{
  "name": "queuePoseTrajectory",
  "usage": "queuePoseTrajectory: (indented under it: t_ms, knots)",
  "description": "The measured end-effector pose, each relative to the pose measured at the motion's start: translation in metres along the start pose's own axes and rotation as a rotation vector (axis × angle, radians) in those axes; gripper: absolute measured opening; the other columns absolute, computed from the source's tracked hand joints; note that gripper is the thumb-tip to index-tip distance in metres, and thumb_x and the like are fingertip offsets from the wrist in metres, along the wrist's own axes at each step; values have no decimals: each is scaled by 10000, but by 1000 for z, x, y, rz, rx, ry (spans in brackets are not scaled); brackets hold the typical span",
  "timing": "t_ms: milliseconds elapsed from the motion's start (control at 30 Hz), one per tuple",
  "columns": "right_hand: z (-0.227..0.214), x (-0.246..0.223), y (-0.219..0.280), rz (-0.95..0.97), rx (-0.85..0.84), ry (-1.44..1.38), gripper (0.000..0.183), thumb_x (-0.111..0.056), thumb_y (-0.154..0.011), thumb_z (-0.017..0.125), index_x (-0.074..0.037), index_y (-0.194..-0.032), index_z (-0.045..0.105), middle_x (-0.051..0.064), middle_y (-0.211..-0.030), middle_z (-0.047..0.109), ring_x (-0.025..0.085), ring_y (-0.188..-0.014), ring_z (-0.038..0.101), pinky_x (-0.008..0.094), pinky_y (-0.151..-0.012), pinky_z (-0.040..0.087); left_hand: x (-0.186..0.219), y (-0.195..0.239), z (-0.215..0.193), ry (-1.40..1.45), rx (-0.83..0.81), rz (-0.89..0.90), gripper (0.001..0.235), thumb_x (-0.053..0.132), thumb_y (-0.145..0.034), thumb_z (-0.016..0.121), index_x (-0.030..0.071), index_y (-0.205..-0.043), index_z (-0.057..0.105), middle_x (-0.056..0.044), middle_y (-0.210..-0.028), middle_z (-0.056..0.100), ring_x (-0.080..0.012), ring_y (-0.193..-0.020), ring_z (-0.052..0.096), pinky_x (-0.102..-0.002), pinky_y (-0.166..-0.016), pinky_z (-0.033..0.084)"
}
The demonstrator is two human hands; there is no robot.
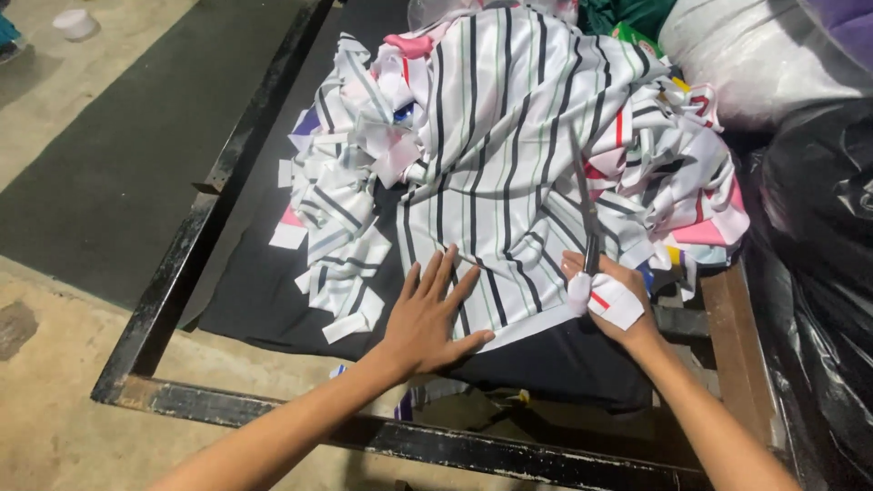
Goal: Cutting long strips of striped fabric from a pile using scissors
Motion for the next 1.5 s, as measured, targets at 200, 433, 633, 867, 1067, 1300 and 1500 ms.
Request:
queuePoseTrajectory:
  t_ms: [200, 433, 633, 867, 1067, 1300, 1500]
  knots:
    - [-17, 23, 36, 95, 3, 61, 239, -205, -928, 736, -78, -1124, 787, 172, -1048, 794, 380, -1040, 723, 496, -920, 578, 1, 18, 6, -55, 245, 126, 958, 834, -886, 466, 230, -1624, 380, -275, -1670, 257, -468, -1531, 246, -629, -1201, 156]
    - [-47, 3, 42, 6, 33, 172, 392, -274, -876, 800, -66, -633, 573, 25, -539, 612, 105, -495, 523, 309, -438, 361, 14, -10, -10, -25, 117, 198, 823, 728, -924, 225, 197, -1518, 433, -158, -1559, 376, -396, -1324, 396, -628, -1097, 283]
    - [4, 1, 1, 101, -67, -348, 207, -202, -943, 678, -5, -992, 722, 174, -1104, 790, 251, -768, 817, 311, -525, 643, -58, -112, -38, -138, 431, 218, 438, 116, -888, 726, 130, -1310, 611, -186, -1455, 555, -373, -1291, 569, -547, -1054, 462]
    - [36, 39, -5, 624, -183, -844, 306, -115, -1002, 528, 132, -1173, 588, 288, -1368, 676, 471, -1125, 705, 588, -1038, 533, -106, -178, -45, -404, 107, 38, 1125, 940, -769, 500, 333, -1656, 168, -150, -1644, 329, -372, -1532, 251, -624, -1224, 72]
    - [0, 48, 18, 331, -232, -474, 378, -63, -903, 657, 47, -1263, 686, 153, -1380, 712, 304, -1163, 754, 400, -961, 641, -95, -179, -122, -92, 545, 161, 508, 538, -1005, 576, 116, -1287, 605, -123, -1178, 663, -310, -999, 660, -512, -897, 452]
    - [0, 20, 26, 9, -158, -179, 358, -212, -870, 745, -102, -1209, 772, 112, -903, 852, 140, -769, 840, 159, -613, 645, -76, -215, -144, -330, 832, 183, 473, 305, -956, 781, 153, -1355, 578, -160, -1404, 565, -332, -1253, 567, -481, -1014, 496]
    - [85, 13, 36, 373, -342, -1218, 122, -30, -914, 659, 81, -861, 669, 406, -1378, 626, 513, -1079, 737, 396, -799, 682, -103, -269, -86, -414, 197, -139, 835, 778, -1015, 321, 358, -1670, 18, -120, -1746, 10, -432, -1592, 74, -557, -1272, 81]
Point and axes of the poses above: each hand's wrist, its own y-axis away from the middle knuckle, its own z-axis out of the palm, x = y × z, the point moved 7 cm from there along -y, towards the middle knuckle
